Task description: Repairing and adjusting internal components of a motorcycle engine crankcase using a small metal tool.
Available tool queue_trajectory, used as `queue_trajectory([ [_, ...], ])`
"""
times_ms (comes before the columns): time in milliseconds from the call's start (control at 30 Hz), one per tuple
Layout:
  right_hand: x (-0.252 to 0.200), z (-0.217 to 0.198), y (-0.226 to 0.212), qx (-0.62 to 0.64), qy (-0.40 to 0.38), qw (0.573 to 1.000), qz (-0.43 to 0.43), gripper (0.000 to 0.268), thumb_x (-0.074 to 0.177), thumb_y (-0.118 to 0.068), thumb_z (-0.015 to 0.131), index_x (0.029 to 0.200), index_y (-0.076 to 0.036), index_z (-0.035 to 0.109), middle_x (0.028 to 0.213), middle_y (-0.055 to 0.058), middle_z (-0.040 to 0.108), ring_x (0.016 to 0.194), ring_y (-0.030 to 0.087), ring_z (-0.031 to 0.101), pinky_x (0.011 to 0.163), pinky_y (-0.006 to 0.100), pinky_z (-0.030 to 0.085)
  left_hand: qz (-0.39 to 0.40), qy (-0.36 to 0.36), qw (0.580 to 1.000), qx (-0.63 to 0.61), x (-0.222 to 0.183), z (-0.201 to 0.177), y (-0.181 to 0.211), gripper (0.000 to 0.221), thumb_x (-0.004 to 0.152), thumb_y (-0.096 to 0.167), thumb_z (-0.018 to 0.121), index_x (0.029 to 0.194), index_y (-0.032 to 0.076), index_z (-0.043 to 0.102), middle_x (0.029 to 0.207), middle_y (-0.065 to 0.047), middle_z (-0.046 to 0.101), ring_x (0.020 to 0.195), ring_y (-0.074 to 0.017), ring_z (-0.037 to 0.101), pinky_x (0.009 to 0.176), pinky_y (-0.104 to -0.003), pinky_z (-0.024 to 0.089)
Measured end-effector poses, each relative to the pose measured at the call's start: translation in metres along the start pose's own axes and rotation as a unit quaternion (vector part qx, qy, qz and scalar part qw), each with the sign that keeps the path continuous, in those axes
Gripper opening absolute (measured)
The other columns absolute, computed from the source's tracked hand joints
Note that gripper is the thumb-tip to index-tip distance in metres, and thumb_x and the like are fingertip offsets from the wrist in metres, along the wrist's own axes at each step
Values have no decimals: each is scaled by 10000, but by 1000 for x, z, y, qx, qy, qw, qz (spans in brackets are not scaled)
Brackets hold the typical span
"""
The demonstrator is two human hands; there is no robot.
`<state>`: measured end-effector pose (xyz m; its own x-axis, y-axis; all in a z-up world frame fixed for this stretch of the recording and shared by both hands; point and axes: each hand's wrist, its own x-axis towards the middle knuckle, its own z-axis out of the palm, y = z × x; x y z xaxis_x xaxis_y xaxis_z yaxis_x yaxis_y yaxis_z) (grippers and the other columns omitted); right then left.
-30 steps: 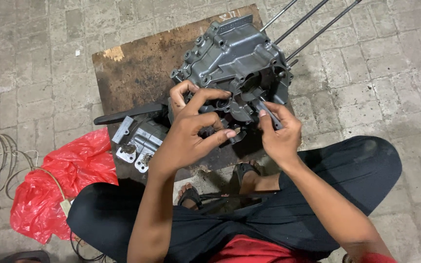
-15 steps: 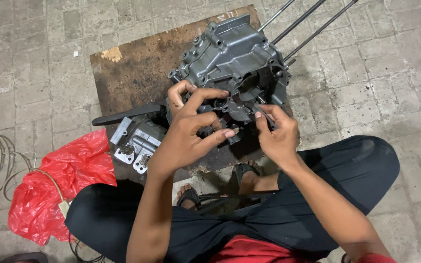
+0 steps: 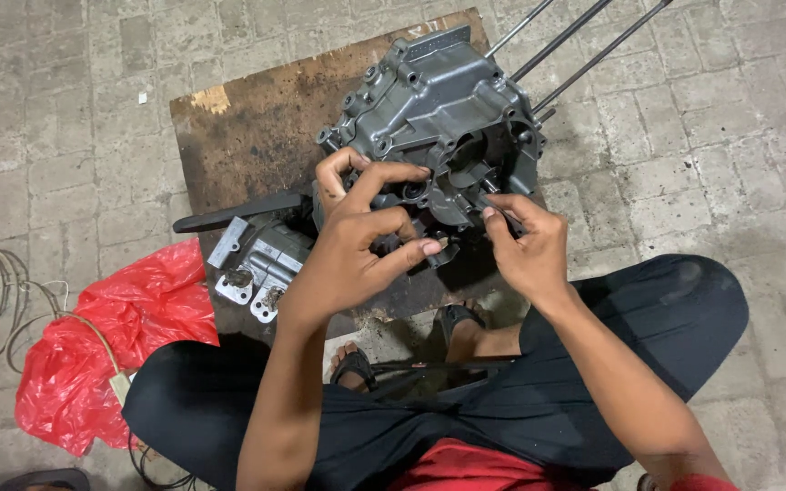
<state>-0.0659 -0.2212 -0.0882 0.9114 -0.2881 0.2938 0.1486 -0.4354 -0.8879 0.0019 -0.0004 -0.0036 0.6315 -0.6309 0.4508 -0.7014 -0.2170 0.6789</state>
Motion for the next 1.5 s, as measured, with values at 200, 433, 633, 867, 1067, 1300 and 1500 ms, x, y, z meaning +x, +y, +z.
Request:
queue_trajectory([
  [200,0,4,-3,-50,17,997,-61,169,930,71,641,1082,106,707,813,126,738,619,131,603,533,243,449,-2,1,1000,4,0,0,0,332,862,251,776,660,55,599,1374,-84,571,1291,-376,281,1143,-565,163],
  [433,3,-6,-9,-71,-2,996,-53,154,924,48,652,1053,88,726,703,99,720,525,134,594,458,245,413,1,1,1000,7,1,0,1,325,859,256,772,670,55,600,1370,-89,578,1276,-373,293,1140,-548,164],
  [633,0,-2,5,-177,-39,974,-139,256,808,142,704,1060,106,736,822,175,769,549,189,674,401,247,501,-2,2,1000,5,1,-2,4,328,854,235,782,672,52,581,1360,-83,580,1269,-363,298,1143,-527,174],
  [867,-5,-1,3,-205,-11,968,-141,314,790,144,703,1099,91,726,844,160,760,546,191,637,461,299,479,-1,-1,1000,3,0,0,2,328,873,253,764,678,52,593,1373,-87,567,1276,-373,284,1141,-552,166],
  [1067,-4,0,6,-198,-4,969,-149,304,789,153,695,1088,104,721,849,168,766,556,190,656,441,287,480,-1,-3,1000,2,0,0,1,348,873,264,758,660,48,587,1384,-98,565,1296,-384,268,1143,-567,155],
  [1300,-3,-1,4,-179,11,973,-143,189,828,99,680,1012,90,722,787,153,743,520,200,590,483,320,450,-6,-4,1000,4,-1,0,0,315,834,275,802,689,58,627,1385,-74,558,1307,-383,268,1149,-565,166],
  [1500,0,-10,17,-24,-8,998,-54,154,918,36,655,1057,75,711,676,60,665,461,99,467,412,222,302,3,-5,1000,11,-2,0,-2,233,818,265,814,741,67,716,1387,-76,564,1308,-383,291,1156,-561,172],
])
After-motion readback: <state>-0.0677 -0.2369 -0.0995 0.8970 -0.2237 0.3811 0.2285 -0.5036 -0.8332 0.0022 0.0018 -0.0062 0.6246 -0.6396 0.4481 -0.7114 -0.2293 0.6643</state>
